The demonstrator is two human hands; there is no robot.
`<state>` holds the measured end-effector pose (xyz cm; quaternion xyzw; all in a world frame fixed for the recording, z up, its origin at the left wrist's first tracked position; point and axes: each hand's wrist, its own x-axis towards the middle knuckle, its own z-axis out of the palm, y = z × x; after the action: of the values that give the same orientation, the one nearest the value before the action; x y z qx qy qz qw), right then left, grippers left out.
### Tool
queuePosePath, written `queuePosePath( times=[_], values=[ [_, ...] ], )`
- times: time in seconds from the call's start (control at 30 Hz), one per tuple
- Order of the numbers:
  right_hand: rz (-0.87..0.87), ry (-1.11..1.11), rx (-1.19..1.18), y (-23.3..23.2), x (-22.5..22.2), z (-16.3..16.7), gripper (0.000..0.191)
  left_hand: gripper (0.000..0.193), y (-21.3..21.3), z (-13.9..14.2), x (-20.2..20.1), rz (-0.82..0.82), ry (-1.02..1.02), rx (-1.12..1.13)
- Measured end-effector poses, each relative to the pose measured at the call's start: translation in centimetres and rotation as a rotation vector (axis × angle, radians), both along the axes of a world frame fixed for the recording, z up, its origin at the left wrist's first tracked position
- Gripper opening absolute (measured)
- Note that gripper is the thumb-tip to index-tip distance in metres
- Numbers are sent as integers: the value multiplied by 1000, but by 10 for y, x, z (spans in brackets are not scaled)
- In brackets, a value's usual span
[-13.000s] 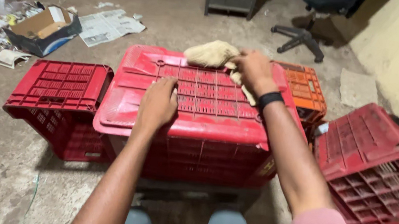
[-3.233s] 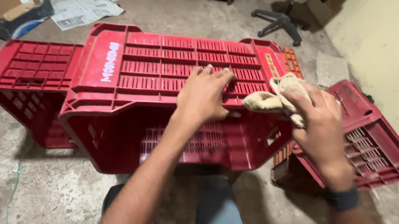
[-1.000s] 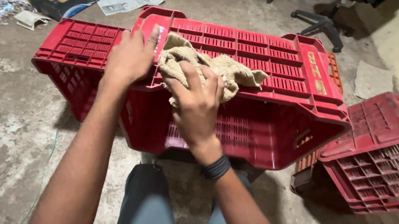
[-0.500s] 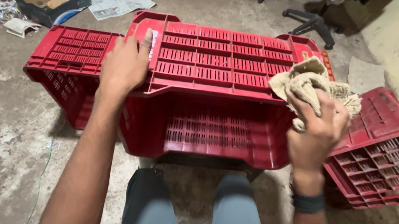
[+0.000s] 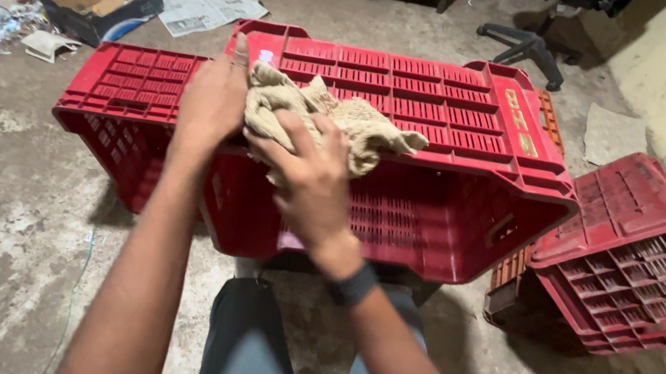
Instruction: The person wipes the surfaces of red plastic crates using a cloth. They handle the crates one by one, turning them over to clean different sides and stacking them as they finish.
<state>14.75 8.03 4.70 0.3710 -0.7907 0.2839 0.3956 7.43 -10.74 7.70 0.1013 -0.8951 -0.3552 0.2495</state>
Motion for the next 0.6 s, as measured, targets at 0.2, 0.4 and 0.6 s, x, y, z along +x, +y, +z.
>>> queuePosePath(
  times=[0.2, 0.4, 0.6],
  values=[
    [-155, 41, 135, 125, -32, 10, 47, 85, 4, 8, 7, 28, -96, 21],
    [-463, -13, 93, 215, -30, 25, 61, 99, 2, 5, 5, -39, -7, 88],
    [-462, 39, -24, 159, -34, 7, 60, 110, -7, 3, 1, -40, -5, 162]
  ],
)
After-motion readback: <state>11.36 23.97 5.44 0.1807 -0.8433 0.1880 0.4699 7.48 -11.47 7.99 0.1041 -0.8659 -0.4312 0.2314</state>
